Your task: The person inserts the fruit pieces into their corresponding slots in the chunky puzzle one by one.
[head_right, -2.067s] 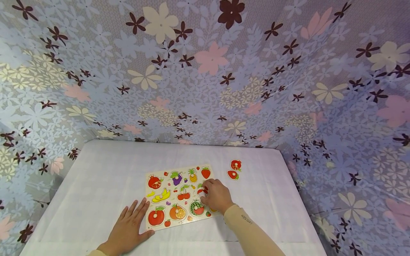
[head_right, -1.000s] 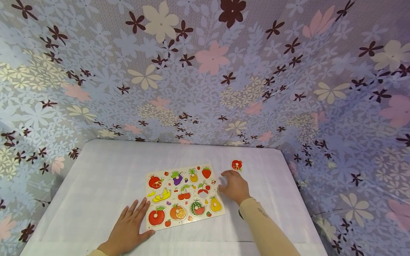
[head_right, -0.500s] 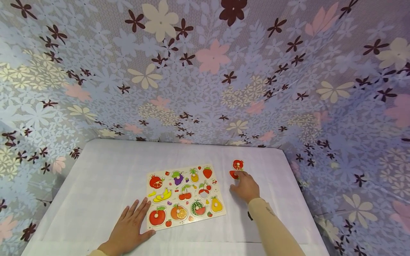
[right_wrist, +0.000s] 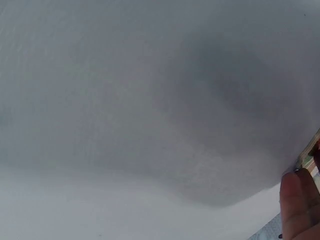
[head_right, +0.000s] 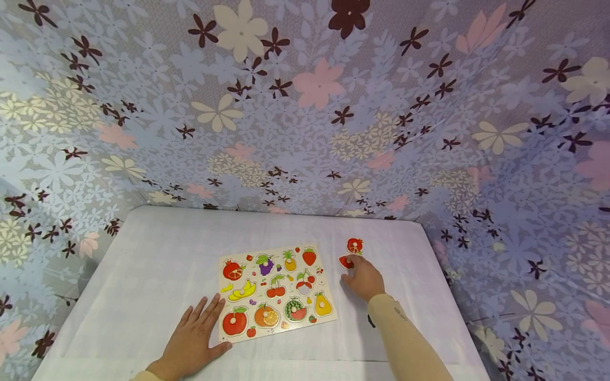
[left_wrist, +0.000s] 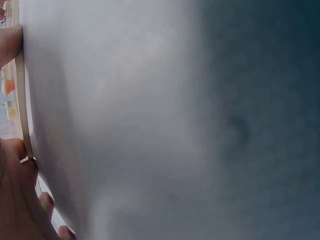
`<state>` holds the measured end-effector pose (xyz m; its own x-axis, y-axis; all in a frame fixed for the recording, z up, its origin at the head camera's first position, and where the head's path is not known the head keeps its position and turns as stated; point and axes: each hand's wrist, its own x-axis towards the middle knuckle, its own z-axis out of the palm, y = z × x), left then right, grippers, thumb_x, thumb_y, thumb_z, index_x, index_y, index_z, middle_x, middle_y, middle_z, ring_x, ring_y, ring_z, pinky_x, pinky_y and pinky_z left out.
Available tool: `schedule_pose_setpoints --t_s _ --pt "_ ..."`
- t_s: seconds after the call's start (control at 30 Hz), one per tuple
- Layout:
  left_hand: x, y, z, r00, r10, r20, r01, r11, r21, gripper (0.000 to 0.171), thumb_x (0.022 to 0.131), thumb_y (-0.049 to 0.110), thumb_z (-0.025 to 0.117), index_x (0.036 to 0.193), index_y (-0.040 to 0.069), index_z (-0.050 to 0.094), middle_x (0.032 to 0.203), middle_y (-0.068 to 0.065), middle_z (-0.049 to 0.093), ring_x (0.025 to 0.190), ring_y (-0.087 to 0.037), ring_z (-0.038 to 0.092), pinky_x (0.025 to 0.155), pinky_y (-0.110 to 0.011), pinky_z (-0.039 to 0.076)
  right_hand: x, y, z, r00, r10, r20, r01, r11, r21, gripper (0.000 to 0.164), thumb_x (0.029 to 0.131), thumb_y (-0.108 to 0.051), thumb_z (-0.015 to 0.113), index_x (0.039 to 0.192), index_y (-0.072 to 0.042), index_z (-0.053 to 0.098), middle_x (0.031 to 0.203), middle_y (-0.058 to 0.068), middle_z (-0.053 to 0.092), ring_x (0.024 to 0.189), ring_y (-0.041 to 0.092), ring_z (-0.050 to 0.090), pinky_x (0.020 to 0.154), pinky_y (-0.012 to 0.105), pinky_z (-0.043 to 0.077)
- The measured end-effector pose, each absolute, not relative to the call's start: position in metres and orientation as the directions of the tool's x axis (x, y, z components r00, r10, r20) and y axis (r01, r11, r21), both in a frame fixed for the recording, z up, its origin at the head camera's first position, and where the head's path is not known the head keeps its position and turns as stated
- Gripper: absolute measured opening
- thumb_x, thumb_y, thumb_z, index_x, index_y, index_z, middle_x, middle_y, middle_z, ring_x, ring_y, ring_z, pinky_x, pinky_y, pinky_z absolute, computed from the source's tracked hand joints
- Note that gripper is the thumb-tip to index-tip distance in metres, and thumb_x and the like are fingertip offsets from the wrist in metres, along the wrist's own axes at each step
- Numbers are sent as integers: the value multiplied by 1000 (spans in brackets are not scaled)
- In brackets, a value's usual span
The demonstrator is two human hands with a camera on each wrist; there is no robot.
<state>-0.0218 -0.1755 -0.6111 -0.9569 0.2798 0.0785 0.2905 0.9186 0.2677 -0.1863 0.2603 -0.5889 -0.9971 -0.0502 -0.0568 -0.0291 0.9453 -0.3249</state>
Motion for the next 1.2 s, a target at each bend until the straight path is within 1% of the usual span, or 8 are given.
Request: schedule_pose_setpoints --t_s 0.13,0.3,0.4,0.57,0.73,1.0,1.2 --pt "-22 -175 -612 -960 273 62 280 925 259 100 80 72 63 153 9 39 160 -7 33 146 -35 25 115 -60 21 -184 259 -589 -997 -59 -49 -36 926 -375 58 81 -26 82 132 -8 61 126 10 64 104 28 61 97 52 48" --pt "-22 -175 -612 -964 264 31 263 930 255 100 80 71 65 153 9 39 160 -7 32 147 -35 23 115 -59 20 -181 255 -586 -996 -70 -46 -44 905 -424 51 78 -22 84 123 -8 65 113 5 67 94 24 60 91 48 51" --pt "-22 -175 -611 -965 263 16 258 931 260 100 80 70 65 154 9 38 161 -7 31 147 -35 22 116 -60 18 -180 252 -586 -996 -80 -27 -63 914 -400 48 78 -24 84 120 -8 67 112 6 67 93 23 61 89 48 52" --pt "-23 -175 -612 -966 258 1 251 936 246 100 80 73 63 154 11 37 161 -6 30 148 -34 21 116 -59 17 -177 247 -589 -997 -72 33 -78 952 -294 46 80 -32 82 118 -8 70 116 9 64 100 28 60 86 49 54" --pt "-23 -174 -613 -967 257 -1 249 938 240 102 79 76 61 154 11 38 161 -6 31 148 -33 21 116 -59 18 -173 239 -587 -997 -41 60 -55 964 -259 47 80 -38 82 113 -7 72 112 10 64 94 28 60 80 46 56" --pt "-22 -174 -606 -967 254 -25 239 935 263 100 80 72 64 155 11 37 161 -6 30 148 -34 20 116 -59 16 -172 228 -582 -999 -6 37 -14 974 -225 48 81 -36 82 114 -2 70 108 14 66 86 29 61 81 48 55" --pt "-23 -174 -605 -966 255 -36 237 935 265 100 81 72 62 156 11 35 162 -6 29 148 -34 19 117 -59 15 -169 229 -582 -999 13 40 4 977 -214 46 82 -29 82 115 0 70 113 17 66 91 32 63 85 50 55"
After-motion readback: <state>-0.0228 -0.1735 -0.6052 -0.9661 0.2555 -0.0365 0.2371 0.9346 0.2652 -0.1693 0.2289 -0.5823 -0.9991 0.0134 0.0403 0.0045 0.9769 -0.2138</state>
